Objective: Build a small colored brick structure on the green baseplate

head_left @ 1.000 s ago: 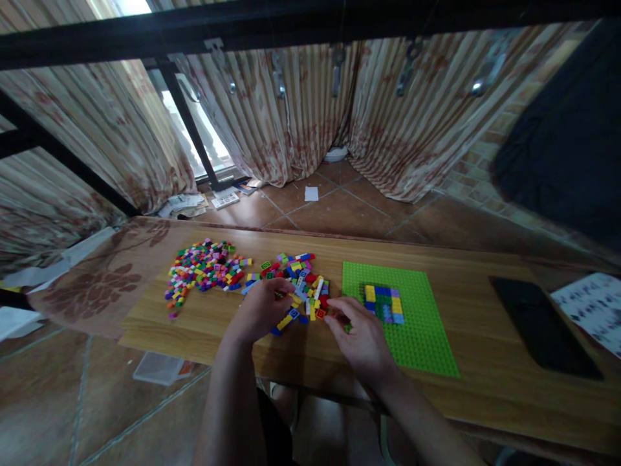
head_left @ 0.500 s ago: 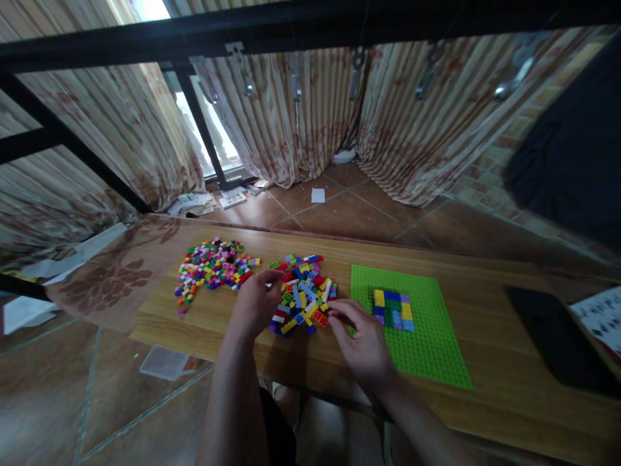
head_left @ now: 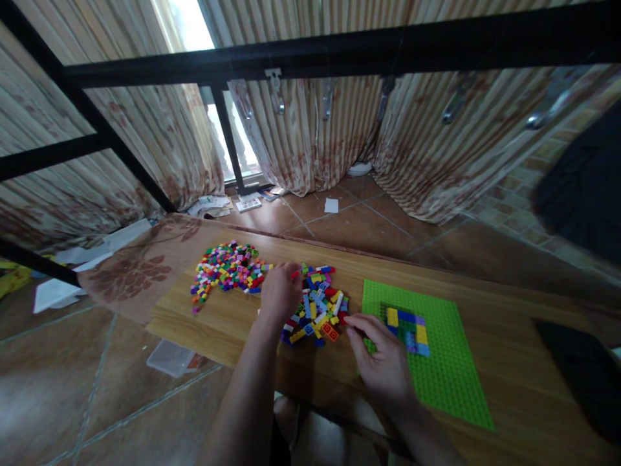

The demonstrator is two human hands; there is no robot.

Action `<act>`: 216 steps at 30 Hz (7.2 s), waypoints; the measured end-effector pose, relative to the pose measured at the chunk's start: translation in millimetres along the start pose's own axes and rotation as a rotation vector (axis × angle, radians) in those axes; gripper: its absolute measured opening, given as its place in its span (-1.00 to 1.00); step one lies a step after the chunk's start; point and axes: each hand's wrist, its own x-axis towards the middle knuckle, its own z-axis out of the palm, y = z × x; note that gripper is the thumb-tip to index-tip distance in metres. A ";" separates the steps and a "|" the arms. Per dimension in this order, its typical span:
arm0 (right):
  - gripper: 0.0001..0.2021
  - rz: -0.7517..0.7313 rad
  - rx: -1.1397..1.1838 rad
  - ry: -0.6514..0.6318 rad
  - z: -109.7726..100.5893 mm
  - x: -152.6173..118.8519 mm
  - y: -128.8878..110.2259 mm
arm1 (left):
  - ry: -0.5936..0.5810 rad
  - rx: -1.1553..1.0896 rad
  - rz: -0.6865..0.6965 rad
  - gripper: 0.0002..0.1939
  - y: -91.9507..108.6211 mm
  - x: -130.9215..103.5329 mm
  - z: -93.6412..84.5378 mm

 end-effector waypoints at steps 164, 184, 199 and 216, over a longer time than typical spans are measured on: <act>-0.86 0.355 -0.336 0.039 -105.7 10.8 47.0 | -0.409 -0.439 0.091 -0.83 107.6 -69.8 63.8; -0.74 0.494 -0.361 0.109 -94.8 12.8 53.6 | -0.377 -0.351 0.053 -0.76 111.5 -64.5 68.8; -0.74 0.565 -0.341 0.054 -93.5 16.5 52.8 | -0.365 -0.179 0.079 -0.73 116.4 -67.2 65.3; -0.69 0.481 -0.249 0.333 -105.3 18.4 54.2 | -0.287 -0.392 0.079 -0.76 74.8 -38.2 33.4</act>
